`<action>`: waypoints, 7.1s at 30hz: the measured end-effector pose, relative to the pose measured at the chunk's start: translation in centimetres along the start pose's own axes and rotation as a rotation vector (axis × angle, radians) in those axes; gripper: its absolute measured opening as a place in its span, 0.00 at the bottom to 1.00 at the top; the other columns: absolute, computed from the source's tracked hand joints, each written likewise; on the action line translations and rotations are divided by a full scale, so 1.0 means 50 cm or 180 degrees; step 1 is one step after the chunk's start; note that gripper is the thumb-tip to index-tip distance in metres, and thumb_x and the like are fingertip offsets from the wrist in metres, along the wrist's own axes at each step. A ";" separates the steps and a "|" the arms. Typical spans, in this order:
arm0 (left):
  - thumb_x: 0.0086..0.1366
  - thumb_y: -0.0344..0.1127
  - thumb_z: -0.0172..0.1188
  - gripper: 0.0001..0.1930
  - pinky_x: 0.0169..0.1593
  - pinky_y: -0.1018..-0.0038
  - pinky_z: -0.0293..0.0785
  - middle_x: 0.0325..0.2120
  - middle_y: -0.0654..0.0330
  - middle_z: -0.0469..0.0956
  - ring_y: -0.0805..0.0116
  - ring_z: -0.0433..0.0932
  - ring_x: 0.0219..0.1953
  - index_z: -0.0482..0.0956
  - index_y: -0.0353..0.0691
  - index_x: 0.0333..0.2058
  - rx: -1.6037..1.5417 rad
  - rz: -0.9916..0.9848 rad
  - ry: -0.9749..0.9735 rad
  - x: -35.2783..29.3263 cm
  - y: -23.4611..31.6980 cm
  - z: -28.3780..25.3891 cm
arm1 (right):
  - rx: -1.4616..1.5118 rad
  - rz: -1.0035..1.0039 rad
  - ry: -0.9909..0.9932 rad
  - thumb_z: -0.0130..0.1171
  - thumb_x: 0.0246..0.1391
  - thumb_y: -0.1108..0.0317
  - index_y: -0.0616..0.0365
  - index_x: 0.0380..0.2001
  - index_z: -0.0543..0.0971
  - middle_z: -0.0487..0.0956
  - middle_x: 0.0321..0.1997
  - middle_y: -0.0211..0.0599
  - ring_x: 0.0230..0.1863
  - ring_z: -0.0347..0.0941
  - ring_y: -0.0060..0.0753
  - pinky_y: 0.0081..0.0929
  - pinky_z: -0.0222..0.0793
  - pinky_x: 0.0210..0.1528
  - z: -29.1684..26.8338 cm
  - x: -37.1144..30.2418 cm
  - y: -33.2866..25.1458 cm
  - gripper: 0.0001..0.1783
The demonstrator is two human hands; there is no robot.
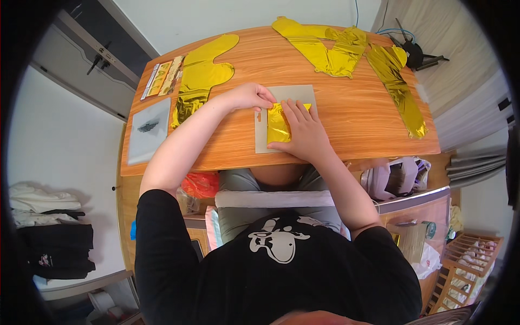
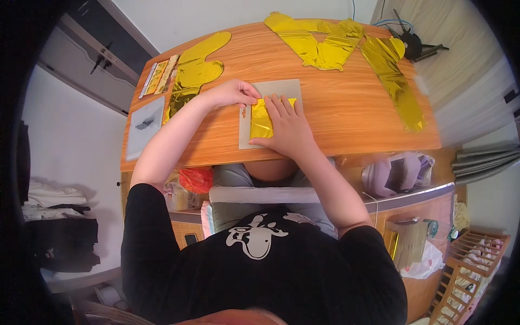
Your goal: Folding deflated foil balloons and placing them into plastic packaging sleeves with cardboard backings.
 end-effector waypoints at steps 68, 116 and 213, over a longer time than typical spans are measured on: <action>0.68 0.33 0.68 0.13 0.40 0.81 0.75 0.36 0.66 0.85 0.80 0.79 0.34 0.79 0.39 0.49 -0.0118 0.0559 -0.0034 0.025 -0.001 0.014 | -0.0053 0.0109 -0.0200 0.64 0.44 0.22 0.51 0.75 0.60 0.60 0.78 0.47 0.79 0.53 0.53 0.57 0.43 0.79 0.001 0.007 0.001 0.64; 0.55 0.64 0.71 0.36 0.68 0.52 0.59 0.65 0.56 0.71 0.50 0.63 0.69 0.82 0.55 0.59 0.2881 0.1002 0.2055 -0.147 -0.022 0.116 | -0.0166 0.0124 -0.0492 0.67 0.32 0.18 0.46 0.73 0.66 0.63 0.76 0.46 0.77 0.55 0.53 0.52 0.46 0.76 0.017 0.044 -0.007 0.68; 0.63 0.52 0.60 0.19 0.60 0.48 0.66 0.50 0.56 0.80 0.52 0.74 0.57 0.86 0.54 0.48 0.2212 0.1058 0.4106 -0.230 -0.123 0.267 | -0.0457 -0.0037 -0.0402 0.68 0.57 0.43 0.61 0.71 0.66 0.67 0.73 0.57 0.75 0.61 0.55 0.44 0.56 0.75 0.019 0.017 -0.025 0.47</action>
Point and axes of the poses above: each hand's wrist, its own x-axis towards the middle knuckle, its own z-axis out of the palm, y = z × x, the point moved 2 cm from there along x, towards the middle knuckle
